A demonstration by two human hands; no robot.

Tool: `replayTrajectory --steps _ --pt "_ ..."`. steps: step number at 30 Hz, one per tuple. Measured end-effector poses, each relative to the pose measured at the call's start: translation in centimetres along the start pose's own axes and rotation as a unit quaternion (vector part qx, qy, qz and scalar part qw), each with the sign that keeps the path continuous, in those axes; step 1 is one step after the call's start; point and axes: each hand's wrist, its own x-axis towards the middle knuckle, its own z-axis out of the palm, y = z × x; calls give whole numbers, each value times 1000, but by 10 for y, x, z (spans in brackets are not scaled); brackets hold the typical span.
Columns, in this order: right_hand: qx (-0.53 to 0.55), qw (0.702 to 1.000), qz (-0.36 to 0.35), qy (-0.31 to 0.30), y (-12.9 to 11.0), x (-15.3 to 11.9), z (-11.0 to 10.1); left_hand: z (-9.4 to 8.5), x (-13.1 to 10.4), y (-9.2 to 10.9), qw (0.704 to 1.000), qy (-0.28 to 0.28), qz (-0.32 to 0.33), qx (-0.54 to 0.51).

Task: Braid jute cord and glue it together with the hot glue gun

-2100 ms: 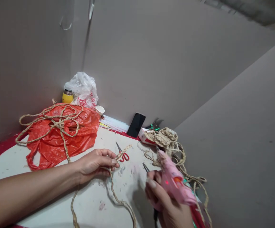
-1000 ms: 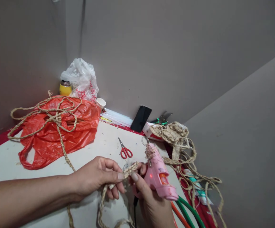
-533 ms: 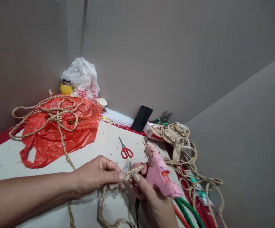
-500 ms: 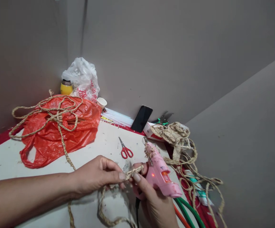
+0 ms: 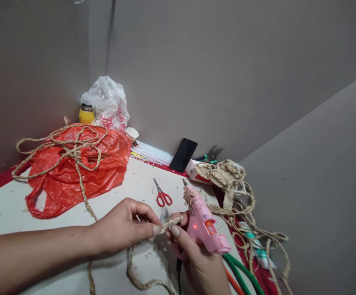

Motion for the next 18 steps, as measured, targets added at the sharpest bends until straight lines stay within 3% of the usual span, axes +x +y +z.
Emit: replayTrajectory --steps 7,13,18 --pt "-35 999 -16 -5 -4 3 0 -4 5 0 997 -19 -58 -46" --pt "-61 995 -60 53 -14 3 -9 -11 12 -8 990 42 -78 -109" --pt "-169 982 -72 44 -23 -18 -11 -17 16 -9 985 80 -75 -134"
